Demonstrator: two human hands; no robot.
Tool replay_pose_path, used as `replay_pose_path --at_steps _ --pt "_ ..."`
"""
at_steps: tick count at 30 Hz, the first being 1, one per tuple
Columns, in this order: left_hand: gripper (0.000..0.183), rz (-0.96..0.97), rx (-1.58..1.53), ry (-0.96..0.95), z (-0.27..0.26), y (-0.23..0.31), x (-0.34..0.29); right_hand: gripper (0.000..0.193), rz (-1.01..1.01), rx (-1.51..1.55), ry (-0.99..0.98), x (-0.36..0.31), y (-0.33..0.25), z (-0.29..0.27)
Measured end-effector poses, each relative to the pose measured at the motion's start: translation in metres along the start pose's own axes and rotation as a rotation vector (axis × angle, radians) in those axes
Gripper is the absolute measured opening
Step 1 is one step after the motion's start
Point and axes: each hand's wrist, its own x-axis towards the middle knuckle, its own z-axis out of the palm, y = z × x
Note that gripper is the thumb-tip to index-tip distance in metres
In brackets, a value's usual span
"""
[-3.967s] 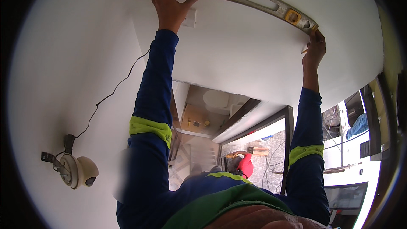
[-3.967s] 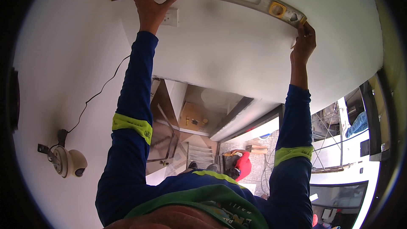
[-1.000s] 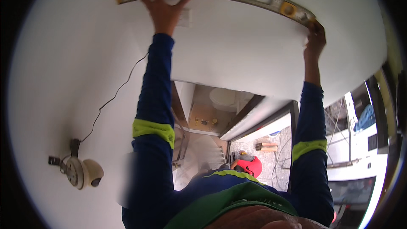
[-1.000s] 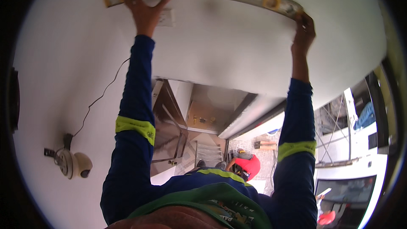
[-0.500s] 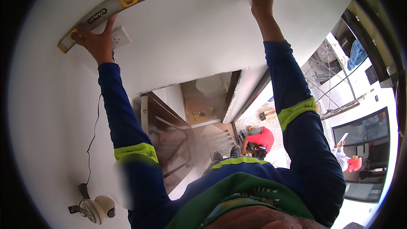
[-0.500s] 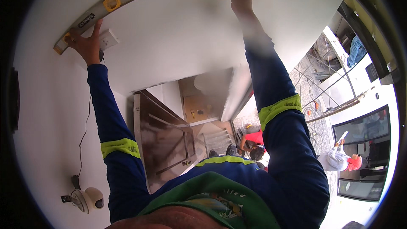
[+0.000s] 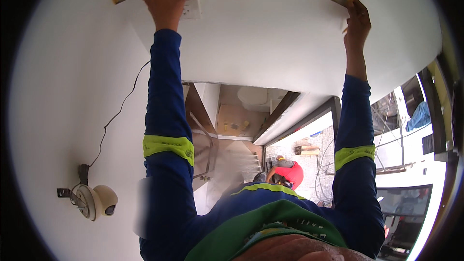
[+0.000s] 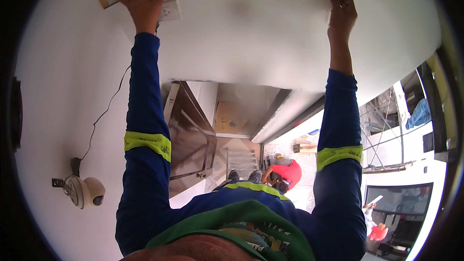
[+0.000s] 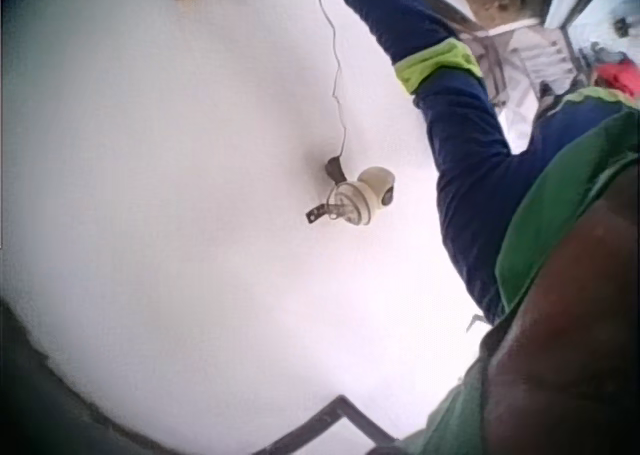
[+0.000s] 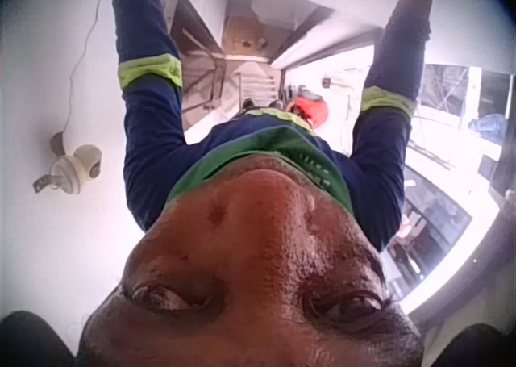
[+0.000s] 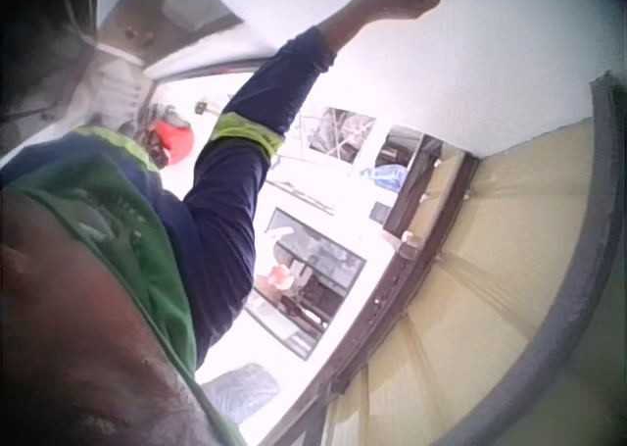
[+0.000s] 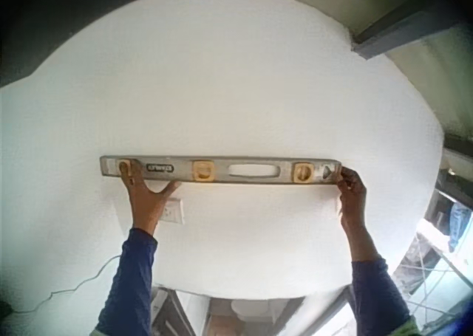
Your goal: The person uses a spirit level and pencil to mark horizontal lines on a white wall. They repeatedly position the level, check alignment, and draw lines along its edge while standing on a ladder in a construction area.
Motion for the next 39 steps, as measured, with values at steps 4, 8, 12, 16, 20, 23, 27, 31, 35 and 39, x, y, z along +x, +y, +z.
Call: replay_pose_path --at_steps 4,8,12,16,20,23,27,31,35,39 --pt "0.130 -0.069 -0.009 0.070 0.004 0.009 -0.001 0.029 0.058 -0.123 0.182 -0.009 -0.033 0.009" --pt "0.130 -0.056 -0.044 0.106 0.004 0.011 -0.001 0.023 0.017 0.082 -0.017 -0.052 -0.108 0.023" --pt "0.130 -0.089 -0.083 0.086 0.003 0.011 -0.002 0.011 -0.330 0.481 -0.814 -0.127 -0.218 0.029" --pt "0.131 -0.098 -0.072 0.046 0.004 0.011 -0.001 0.024 -0.298 0.751 -1.079 -0.148 -0.277 0.060" --pt "0.132 -0.075 -0.061 0.097 0.003 0.013 -0.001 0.026 -0.224 1.024 -1.257 -0.159 -0.274 0.083" --pt "0.132 -0.068 -0.079 0.091 0.002 0.013 -0.002 0.017 -0.336 0.671 -1.015 -0.145 -0.245 0.067" --pt "0.130 -0.037 -0.060 0.091 0.002 0.013 -0.002 0.017 -0.446 -0.128 -0.285 -0.090 -0.178 0.018" --pt "0.130 -0.021 -0.095 0.130 0.001 0.013 -0.003 0.049 0.063 -0.516 0.104 0.003 -0.066 0.004" --pt "0.130 -0.053 -0.106 0.092 0.000 0.014 -0.001 0.048 -0.184 -0.562 0.016 0.026 0.007 -0.006" --pt "0.129 -0.080 -0.096 0.050 -0.001 0.016 -0.001 0.046 -0.107 -0.475 0.096 0.026 0.023 -0.007"
